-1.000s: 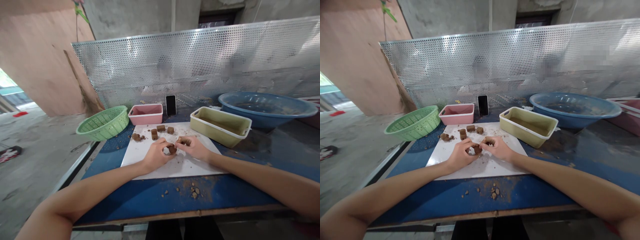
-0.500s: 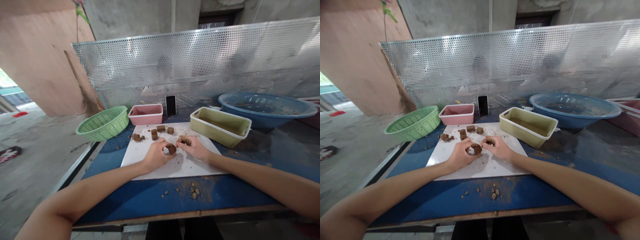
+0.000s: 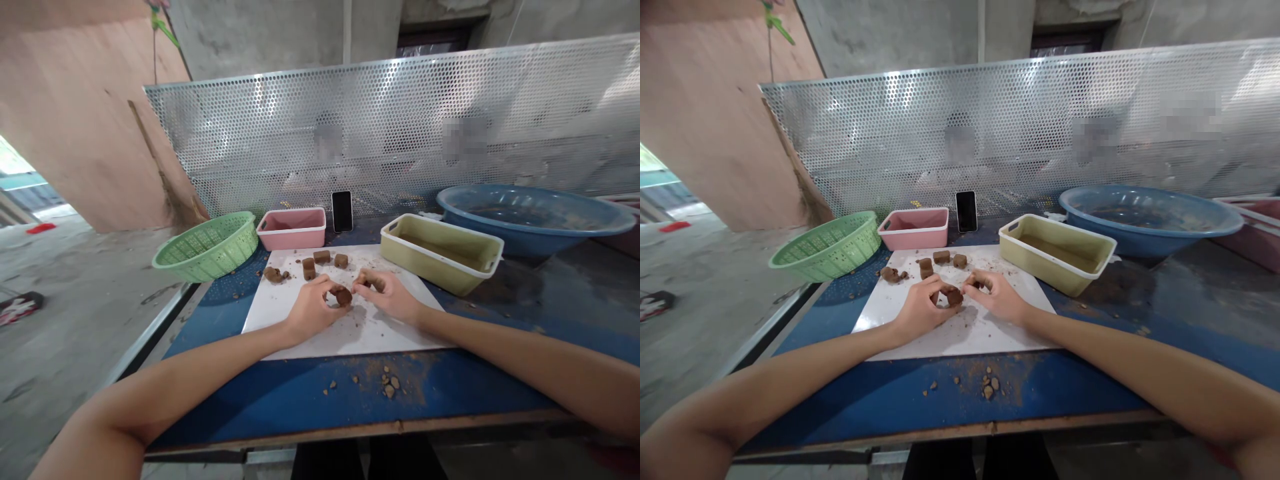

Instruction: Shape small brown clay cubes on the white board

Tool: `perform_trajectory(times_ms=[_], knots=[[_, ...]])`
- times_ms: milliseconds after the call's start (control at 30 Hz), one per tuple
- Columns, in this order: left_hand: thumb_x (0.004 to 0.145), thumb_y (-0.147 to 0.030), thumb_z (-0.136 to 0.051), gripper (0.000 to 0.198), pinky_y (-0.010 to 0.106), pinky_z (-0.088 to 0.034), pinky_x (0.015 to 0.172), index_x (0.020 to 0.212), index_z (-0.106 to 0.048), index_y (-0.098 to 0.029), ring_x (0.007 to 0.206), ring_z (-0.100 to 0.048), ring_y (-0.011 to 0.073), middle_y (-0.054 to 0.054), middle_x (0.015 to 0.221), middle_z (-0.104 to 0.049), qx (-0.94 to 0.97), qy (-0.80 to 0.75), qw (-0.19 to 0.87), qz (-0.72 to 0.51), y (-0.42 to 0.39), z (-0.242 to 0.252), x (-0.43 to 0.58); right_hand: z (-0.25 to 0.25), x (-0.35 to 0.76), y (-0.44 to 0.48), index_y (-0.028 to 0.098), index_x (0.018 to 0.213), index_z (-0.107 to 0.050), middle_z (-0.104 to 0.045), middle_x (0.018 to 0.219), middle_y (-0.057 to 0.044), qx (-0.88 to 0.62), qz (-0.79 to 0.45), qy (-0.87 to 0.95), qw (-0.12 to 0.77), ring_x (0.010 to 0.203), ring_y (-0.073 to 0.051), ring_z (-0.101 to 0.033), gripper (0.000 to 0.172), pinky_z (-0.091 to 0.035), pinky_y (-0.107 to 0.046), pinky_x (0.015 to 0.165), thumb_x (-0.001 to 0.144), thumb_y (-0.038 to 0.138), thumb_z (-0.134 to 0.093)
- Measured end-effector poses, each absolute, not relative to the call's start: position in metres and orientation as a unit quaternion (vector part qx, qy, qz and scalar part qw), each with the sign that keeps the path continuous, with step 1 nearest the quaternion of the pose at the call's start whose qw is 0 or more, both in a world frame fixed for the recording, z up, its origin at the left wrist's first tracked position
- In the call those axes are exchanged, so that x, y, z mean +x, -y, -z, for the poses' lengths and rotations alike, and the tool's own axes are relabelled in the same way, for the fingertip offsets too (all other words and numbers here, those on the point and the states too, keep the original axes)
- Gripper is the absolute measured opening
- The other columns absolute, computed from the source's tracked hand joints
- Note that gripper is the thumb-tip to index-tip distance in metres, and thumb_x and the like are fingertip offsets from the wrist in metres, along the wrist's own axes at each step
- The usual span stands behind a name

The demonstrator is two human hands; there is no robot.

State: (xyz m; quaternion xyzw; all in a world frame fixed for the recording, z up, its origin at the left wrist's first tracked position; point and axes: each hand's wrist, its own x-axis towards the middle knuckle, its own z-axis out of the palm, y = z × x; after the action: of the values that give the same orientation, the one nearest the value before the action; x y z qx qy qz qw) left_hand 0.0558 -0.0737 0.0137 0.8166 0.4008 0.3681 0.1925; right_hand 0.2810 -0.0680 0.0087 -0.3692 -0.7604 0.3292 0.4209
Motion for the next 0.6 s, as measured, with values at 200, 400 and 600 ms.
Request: perform_trajectory(times_ms=[200, 400, 600], knots=[[0.077, -0.018, -0.087, 0.013, 0.027, -0.05, 0.07, 0.086, -0.078, -0.02, 0.073, -0.062, 0.0143, 0.001, 0.086, -0.071, 0.814, -0.406, 0.192, -0.369, 0.0747, -0.0146, 0.0564, -0.0098, 0.2804, 0.0693, 0.024, 0.082, -0.07, -0.07, 0.085, -0.004, -0.364, -0.306, 0.774, 0.418, 0.082, -0.021, -0.063, 0.032, -0.049, -0.037, 0.08, 0.101, 0.049, -0.063], [0.079, -0.018, -0.086, 0.01, 0.027, -0.049, 0.072, 0.083, -0.077, -0.019, 0.073, -0.062, 0.0142, 0.001, 0.084, -0.07, 0.813, -0.402, 0.198, -0.372, 0.0736, -0.0139, 0.0565, -0.0121, 0.2798, 0.0725, 0.023, 0.076, -0.066, -0.065, 0.08, -0.003, -0.333, -0.309, 0.796, 0.401, 0.077, -0.02, -0.061, 0.03, -0.046, -0.035, 0.075, 0.1, 0.042, -0.064], [0.078, -0.018, -0.086, 0.01, 0.028, -0.049, 0.071, 0.084, -0.077, -0.02, 0.072, -0.062, 0.0144, 0.0, 0.084, -0.07, 0.814, -0.4, 0.196, -0.373, 0.0741, -0.0138, 0.0567, -0.0121, 0.2789, 0.0735, 0.024, 0.076, -0.063, -0.064, 0.08, -0.004, -0.342, -0.3, 0.789, 0.413, 0.078, -0.02, -0.059, 0.034, -0.047, -0.036, 0.076, 0.1, 0.047, -0.063]])
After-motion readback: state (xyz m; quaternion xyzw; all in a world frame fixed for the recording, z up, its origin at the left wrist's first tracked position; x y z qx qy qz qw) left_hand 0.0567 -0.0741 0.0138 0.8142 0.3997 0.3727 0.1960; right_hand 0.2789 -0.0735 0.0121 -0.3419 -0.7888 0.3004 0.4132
